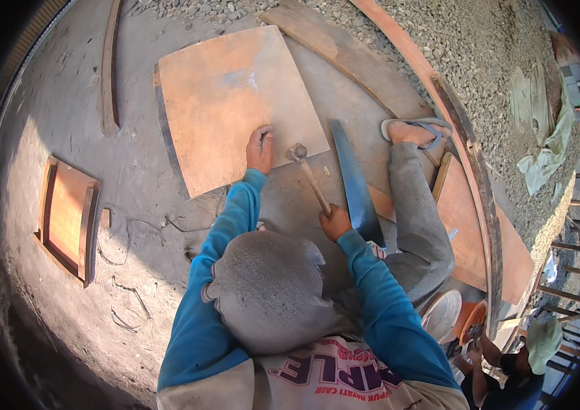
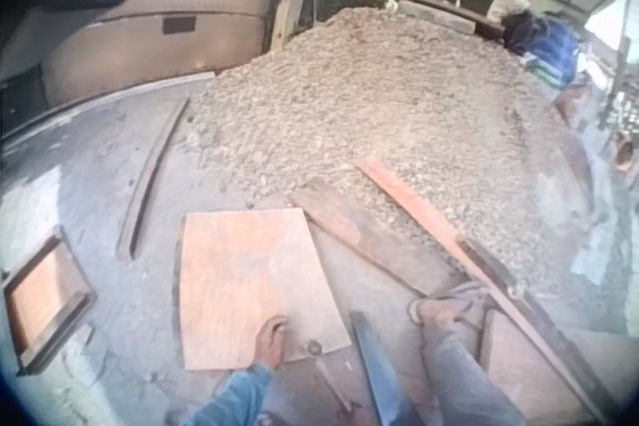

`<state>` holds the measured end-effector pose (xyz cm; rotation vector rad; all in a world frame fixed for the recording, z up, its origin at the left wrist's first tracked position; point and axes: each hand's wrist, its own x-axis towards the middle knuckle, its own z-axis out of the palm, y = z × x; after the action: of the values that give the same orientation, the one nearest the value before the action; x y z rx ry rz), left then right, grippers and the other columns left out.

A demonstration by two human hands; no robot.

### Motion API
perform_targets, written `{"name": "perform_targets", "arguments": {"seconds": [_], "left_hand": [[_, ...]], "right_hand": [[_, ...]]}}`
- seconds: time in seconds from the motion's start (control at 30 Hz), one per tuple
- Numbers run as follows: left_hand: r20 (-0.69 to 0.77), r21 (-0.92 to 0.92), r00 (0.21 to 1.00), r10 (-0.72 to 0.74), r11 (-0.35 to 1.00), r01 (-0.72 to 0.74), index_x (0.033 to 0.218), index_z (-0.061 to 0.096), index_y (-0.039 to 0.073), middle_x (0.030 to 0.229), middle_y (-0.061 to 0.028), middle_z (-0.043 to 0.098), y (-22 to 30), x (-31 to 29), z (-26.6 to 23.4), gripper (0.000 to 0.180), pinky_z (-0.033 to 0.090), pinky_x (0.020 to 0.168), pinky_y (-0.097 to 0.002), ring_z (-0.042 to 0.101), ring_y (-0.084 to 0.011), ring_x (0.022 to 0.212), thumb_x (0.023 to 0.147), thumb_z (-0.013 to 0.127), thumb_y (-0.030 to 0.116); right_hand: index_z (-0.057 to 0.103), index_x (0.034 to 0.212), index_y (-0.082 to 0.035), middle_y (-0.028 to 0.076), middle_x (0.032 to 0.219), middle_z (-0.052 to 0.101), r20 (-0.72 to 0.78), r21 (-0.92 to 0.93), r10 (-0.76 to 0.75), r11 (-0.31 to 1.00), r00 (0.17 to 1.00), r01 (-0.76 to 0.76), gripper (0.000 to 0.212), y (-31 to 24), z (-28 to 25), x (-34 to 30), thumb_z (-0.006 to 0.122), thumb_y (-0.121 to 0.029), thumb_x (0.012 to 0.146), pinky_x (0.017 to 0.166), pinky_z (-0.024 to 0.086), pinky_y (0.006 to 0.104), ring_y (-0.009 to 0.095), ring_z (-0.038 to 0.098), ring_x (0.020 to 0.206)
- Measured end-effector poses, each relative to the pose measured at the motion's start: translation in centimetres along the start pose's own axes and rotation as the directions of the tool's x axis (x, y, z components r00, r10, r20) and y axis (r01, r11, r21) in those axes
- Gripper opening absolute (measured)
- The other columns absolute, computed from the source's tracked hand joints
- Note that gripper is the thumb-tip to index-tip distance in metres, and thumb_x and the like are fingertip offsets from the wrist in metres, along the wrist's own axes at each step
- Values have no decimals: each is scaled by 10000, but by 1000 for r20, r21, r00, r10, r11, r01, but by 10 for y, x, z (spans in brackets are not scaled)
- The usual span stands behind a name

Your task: The person assembles wood boxes by aligning wooden panels and nailing them together with a hammer.

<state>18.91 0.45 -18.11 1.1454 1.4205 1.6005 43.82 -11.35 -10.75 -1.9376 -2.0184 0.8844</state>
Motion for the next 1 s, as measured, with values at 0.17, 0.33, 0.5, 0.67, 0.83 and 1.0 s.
{"name": "perform_targets", "arguments": {"seconds": [0.17,0.33,0.5,0.67,0.83,1.0], "left_hand": [[27,-36,999,-32,999,33,1167,564,-9,1120,-116,617,11,7,-4,262,446,928,-319,572,-199,1049,979,490,156],[42,7,999,4,1000,-5,1168,564,-10,1108,-116,616,16,11,-6,268,442,927,-311,569,-188,1045,979,493,165],[23,2,1000,-17,1000,17,1148,573,-12,1079,-108,625,15,3,-8,255,442,910,-301,570,-177,1019,973,501,159],[35,-13,999,-31,999,32,1141,579,-9,1066,-102,632,17,6,-3,251,443,903,-301,570,-174,1006,968,507,157],[45,6,999,-3,1000,3,1163,567,-10,1076,-107,627,4,5,-7,265,448,902,-306,567,-171,1013,965,512,156],[64,-34,998,-26,999,28,1179,552,-18,1122,-126,606,6,8,-13,280,448,923,-318,571,-197,1028,955,520,146]], "right_hand": [[610,935,22,236,773,635,160,141,163,973,974,-186,325,-15,1,-17,663,-285,844,699,489,437,369,648,731],[617,961,16,217,740,625,68,281,154,945,986,-167,328,8,22,-67,660,-291,855,657,484,415,312,653,696],[611,937,17,181,687,606,-78,451,81,892,994,-37,307,-58,-30,-58,665,-281,882,603,476,361,180,613,635],[582,864,18,142,659,590,-264,404,-12,907,965,121,259,-52,-18,-21,645,-231,898,592,462,366,221,573,598],[617,937,29,211,754,632,68,150,167,973,984,-175,317,15,25,-2,637,-280,870,673,484,426,319,634,698],[629,1014,9,264,888,656,107,134,297,941,949,-310,342,20,26,-71,636,-294,855,756,502,466,420,648,864]]}}
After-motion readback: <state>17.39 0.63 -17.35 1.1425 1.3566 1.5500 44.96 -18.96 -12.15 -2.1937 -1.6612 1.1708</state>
